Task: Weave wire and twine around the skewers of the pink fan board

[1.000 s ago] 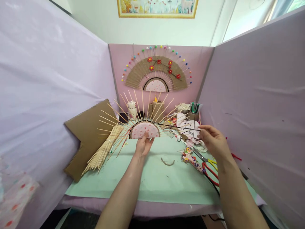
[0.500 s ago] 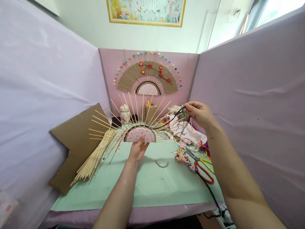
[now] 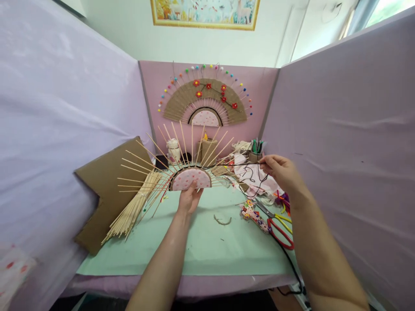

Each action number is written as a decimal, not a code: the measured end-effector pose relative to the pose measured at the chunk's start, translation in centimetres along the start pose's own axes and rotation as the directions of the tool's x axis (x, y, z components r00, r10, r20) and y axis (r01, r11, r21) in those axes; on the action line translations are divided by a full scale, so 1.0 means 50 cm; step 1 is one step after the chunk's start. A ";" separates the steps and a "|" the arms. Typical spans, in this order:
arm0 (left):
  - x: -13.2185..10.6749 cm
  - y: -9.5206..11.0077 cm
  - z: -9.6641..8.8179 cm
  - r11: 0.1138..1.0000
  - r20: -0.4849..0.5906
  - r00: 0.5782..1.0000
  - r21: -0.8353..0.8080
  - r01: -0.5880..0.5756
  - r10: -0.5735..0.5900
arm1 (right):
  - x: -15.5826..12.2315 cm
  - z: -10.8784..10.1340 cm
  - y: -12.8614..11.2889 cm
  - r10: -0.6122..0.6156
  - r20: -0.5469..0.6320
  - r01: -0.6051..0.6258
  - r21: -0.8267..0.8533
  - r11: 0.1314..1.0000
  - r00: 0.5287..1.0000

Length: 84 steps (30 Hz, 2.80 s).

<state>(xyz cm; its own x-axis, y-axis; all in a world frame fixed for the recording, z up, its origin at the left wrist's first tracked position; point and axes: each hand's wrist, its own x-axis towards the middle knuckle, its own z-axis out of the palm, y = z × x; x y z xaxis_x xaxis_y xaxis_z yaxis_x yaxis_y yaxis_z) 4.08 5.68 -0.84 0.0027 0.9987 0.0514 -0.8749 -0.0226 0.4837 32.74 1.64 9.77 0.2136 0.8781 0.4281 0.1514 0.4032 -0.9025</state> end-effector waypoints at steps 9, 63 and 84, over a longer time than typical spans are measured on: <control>0.003 0.018 0.004 0.985 -0.031 0.989 -0.099 -0.144 0.141 | -0.099 0.166 0.102 0.394 0.437 -0.069 -0.595 0.801 0.809; -0.004 0.003 0.007 0.994 0.035 0.993 0.014 -0.113 0.112 | -0.154 0.343 0.153 0.223 0.180 -0.243 0.097 0.965 0.958; 0.001 0.005 -0.004 0.999 -0.012 1.000 -0.019 -0.028 0.028 | -0.127 0.055 0.044 0.126 0.045 -0.119 -0.133 0.984 0.991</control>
<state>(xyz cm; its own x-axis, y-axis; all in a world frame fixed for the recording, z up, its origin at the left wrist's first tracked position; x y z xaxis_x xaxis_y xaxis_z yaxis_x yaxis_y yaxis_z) 3.75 5.73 -0.89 -0.0277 0.9981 0.0545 -0.8837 -0.0499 0.4654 29.05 -2.35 4.96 0.1872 0.9326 0.3085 0.2520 0.2579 -0.9327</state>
